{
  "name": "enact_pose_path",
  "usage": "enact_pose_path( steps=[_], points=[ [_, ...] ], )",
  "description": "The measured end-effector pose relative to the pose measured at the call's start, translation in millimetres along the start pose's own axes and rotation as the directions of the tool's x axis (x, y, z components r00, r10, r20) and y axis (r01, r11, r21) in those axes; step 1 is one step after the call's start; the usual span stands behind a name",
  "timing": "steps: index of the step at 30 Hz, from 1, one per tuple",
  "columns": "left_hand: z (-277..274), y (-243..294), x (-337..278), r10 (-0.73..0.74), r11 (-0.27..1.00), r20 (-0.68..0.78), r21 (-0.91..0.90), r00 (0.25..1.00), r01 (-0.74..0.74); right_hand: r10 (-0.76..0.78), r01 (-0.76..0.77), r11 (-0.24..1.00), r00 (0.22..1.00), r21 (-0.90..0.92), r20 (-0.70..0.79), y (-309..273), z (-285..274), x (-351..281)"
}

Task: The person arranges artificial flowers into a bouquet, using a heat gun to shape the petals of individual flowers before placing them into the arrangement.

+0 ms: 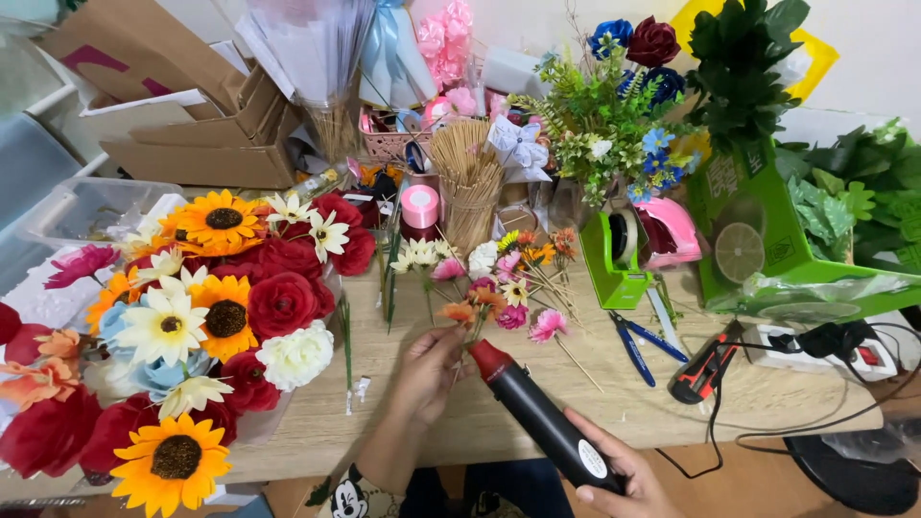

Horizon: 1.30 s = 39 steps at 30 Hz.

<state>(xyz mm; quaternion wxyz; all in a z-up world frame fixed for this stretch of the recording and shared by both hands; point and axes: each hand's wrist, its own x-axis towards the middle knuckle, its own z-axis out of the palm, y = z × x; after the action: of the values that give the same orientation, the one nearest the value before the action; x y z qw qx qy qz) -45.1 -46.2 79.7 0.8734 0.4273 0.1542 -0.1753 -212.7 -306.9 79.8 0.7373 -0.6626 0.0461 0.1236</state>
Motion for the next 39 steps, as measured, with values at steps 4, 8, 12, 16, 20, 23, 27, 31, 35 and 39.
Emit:
enact_pose_path(
  steps=[4,8,12,16,20,23,27,31,35,39],
  points=[
    [10,0,-8,-0.020,0.999,-0.024,-0.043,1.000,0.019,-0.063,0.064,0.998,0.998,0.028,-0.018,-1,8,1],
    [21,8,-21,0.034,0.999,-0.072,-0.017,0.997,-0.035,-0.066,0.070,0.997,0.993,0.033,-0.098,8,5,2],
    [14,-1,-12,0.131,0.989,-0.095,-0.055,0.987,-0.136,-0.170,0.170,0.982,0.985,0.088,-0.002,14,-1,0],
    [18,-2,-14,0.173,0.984,-0.127,-0.020,0.977,-0.177,-0.096,0.083,0.982,0.993,0.168,0.069,3,8,-1],
    [15,-16,-6,0.322,0.947,-0.182,0.063,0.929,-0.316,-0.076,0.078,0.995,0.996,0.063,-0.038,0,18,4],
    [14,-17,-6,0.335,0.942,-0.167,0.059,0.927,-0.330,-0.139,0.140,0.990,0.990,0.019,-0.023,1,18,8],
    [21,-6,-24,0.235,0.970,-0.156,0.099,0.960,-0.221,-0.030,0.035,0.999,0.993,0.038,-0.113,-5,23,7],
    [16,-10,-19,0.195,0.981,-0.142,0.030,0.970,-0.193,-0.125,0.130,0.990,0.986,0.044,-0.114,6,16,3],
    [19,-10,-16,0.260,0.966,-0.191,0.062,0.947,-0.252,-0.072,0.076,0.996,0.991,0.039,-0.109,9,8,-4],
    [18,-21,-11,0.312,0.950,-0.179,0.086,0.933,-0.301,-0.028,0.043,0.993,0.991,0.112,-0.130,6,17,-3]
  ],
)
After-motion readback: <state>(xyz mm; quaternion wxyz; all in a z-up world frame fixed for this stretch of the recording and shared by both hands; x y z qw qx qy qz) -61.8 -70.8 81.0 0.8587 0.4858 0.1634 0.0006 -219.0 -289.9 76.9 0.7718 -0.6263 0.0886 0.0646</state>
